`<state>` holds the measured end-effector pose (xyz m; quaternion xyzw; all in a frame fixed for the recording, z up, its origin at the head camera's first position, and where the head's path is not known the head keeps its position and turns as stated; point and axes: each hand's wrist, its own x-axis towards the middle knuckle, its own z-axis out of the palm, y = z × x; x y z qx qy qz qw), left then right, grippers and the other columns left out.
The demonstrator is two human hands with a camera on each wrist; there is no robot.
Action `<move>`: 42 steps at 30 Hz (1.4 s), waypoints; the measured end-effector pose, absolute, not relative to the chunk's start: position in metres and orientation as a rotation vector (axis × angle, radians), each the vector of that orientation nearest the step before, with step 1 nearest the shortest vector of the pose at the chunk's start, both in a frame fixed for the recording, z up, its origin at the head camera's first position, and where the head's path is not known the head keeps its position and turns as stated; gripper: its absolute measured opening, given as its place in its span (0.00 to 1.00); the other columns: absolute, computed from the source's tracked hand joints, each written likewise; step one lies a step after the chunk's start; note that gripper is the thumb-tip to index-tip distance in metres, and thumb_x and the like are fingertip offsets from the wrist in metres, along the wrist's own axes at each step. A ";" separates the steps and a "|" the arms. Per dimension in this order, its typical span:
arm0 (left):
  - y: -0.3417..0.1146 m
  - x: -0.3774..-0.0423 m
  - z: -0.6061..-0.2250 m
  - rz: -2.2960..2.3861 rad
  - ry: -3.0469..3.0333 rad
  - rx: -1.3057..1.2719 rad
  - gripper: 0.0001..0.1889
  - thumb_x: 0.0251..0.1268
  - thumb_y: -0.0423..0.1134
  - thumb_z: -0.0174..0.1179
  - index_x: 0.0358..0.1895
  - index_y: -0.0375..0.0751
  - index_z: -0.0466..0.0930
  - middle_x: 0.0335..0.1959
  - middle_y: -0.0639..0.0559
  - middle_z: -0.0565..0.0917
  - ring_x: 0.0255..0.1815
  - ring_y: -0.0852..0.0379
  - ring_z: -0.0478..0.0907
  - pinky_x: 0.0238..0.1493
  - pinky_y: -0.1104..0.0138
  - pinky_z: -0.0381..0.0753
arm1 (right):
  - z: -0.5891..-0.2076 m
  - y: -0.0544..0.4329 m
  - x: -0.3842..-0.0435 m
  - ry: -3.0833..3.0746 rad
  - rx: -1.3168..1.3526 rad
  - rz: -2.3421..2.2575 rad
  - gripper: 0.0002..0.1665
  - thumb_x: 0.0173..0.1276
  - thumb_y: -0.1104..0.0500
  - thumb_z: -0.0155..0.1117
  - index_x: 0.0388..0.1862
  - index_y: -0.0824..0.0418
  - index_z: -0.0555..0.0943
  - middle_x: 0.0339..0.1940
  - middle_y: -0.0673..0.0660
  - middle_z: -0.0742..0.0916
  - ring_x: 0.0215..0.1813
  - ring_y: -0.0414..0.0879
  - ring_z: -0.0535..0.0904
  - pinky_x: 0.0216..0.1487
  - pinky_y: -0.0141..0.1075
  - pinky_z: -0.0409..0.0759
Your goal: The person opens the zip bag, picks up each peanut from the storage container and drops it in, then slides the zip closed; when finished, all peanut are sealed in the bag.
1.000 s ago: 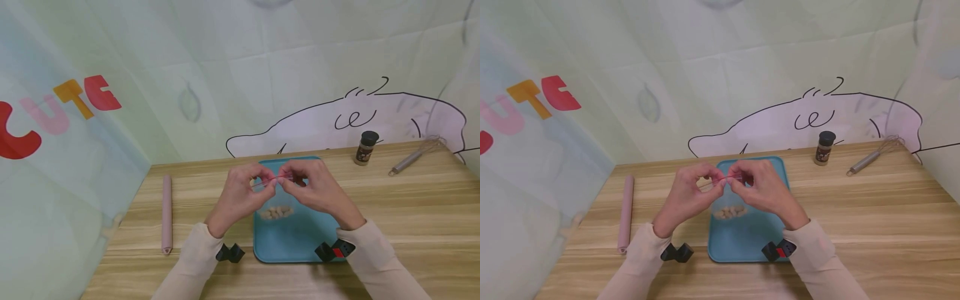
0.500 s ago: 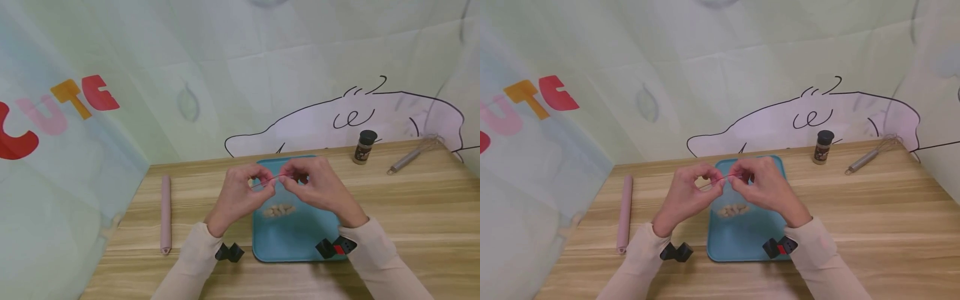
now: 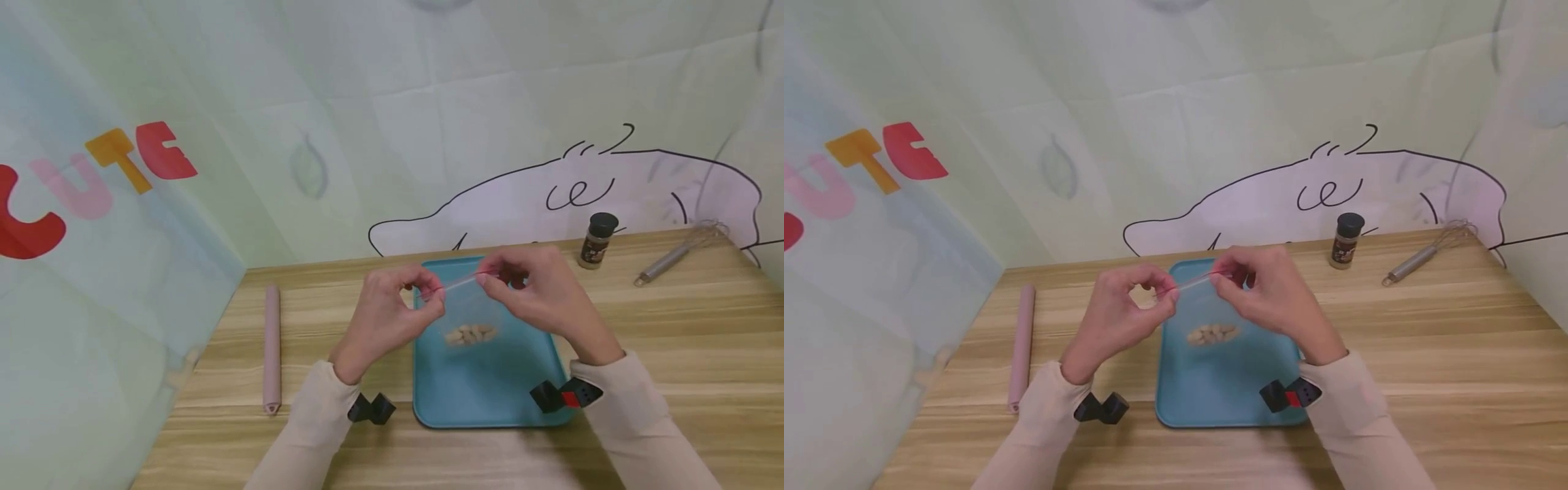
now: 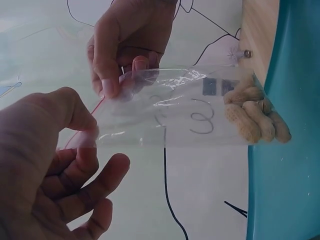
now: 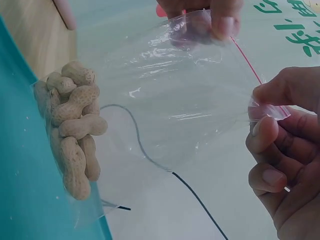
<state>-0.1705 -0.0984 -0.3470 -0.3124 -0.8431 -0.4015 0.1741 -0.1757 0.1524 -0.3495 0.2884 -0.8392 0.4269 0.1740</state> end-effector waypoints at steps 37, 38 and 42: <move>-0.199 -0.154 -0.313 -0.836 -2.598 -0.786 0.06 0.68 0.34 0.69 0.34 0.51 0.86 0.27 0.62 0.84 0.32 0.63 0.79 0.43 0.65 0.80 | -0.340 0.098 -0.177 -2.568 0.951 1.476 0.06 0.75 0.60 0.72 0.36 0.54 0.90 0.28 0.53 0.88 0.28 0.45 0.81 0.27 0.34 0.79; -0.207 -0.151 -0.312 -0.815 -2.634 -0.774 0.07 0.68 0.34 0.69 0.33 0.52 0.86 0.27 0.63 0.84 0.32 0.63 0.79 0.42 0.65 0.80 | -0.339 0.091 -0.178 -2.587 0.994 1.495 0.07 0.76 0.59 0.71 0.35 0.54 0.90 0.28 0.52 0.88 0.28 0.45 0.81 0.27 0.35 0.79; -0.235 -0.143 -0.309 -0.763 -2.814 -0.743 0.07 0.70 0.35 0.70 0.33 0.53 0.86 0.28 0.63 0.83 0.32 0.64 0.79 0.41 0.67 0.79 | -0.339 0.064 -0.184 -2.744 1.054 1.539 0.09 0.77 0.56 0.69 0.33 0.53 0.89 0.23 0.50 0.86 0.26 0.47 0.83 0.29 0.37 0.78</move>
